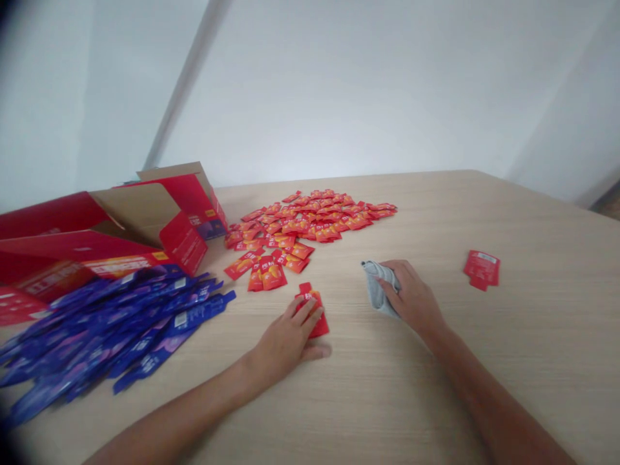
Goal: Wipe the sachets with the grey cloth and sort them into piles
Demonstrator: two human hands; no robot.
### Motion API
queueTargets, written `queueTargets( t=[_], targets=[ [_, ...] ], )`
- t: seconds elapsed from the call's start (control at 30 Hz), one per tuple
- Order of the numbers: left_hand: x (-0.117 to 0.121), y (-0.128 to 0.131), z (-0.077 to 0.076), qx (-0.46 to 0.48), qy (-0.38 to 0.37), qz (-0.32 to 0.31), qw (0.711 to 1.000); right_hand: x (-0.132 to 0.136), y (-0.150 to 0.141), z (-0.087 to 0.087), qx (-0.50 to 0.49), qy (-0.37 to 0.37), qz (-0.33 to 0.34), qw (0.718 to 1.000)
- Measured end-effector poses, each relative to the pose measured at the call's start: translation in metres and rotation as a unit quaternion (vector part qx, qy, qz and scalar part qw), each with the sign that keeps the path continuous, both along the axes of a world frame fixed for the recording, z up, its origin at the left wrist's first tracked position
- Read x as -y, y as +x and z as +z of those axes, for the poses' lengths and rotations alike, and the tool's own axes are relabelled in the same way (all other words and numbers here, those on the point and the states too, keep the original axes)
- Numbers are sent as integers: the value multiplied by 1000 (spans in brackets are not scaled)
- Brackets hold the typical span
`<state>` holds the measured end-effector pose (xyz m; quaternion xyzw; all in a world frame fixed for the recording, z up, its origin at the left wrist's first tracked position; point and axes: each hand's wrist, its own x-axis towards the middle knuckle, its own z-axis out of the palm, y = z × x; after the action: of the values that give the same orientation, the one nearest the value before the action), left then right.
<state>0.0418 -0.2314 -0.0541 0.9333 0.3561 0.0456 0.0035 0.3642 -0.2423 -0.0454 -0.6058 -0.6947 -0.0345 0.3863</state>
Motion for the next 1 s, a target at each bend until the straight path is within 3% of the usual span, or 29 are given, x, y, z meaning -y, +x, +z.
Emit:
queueTargets(
  t=[0.17,0.3,0.43,0.63,0.83,1.0],
  targets=[
    [39,-11,3,1,-13,-109,994,1,-1,1,2,-18,1,1000],
    [70,-31,7,20,42,-91,995,0,-3,1,2,-35,6,999],
    [95,-49,9,14,50,-124,991,-1,-7,-1,7,-54,9,998],
    [100,-55,8,37,39,-137,989,0,-26,-2,28,-88,49,994],
    [99,-53,5,52,53,-143,987,18,-80,21,59,-104,147,982],
    [105,-51,-8,88,49,-122,987,49,-140,21,161,-183,302,922]
  ],
)
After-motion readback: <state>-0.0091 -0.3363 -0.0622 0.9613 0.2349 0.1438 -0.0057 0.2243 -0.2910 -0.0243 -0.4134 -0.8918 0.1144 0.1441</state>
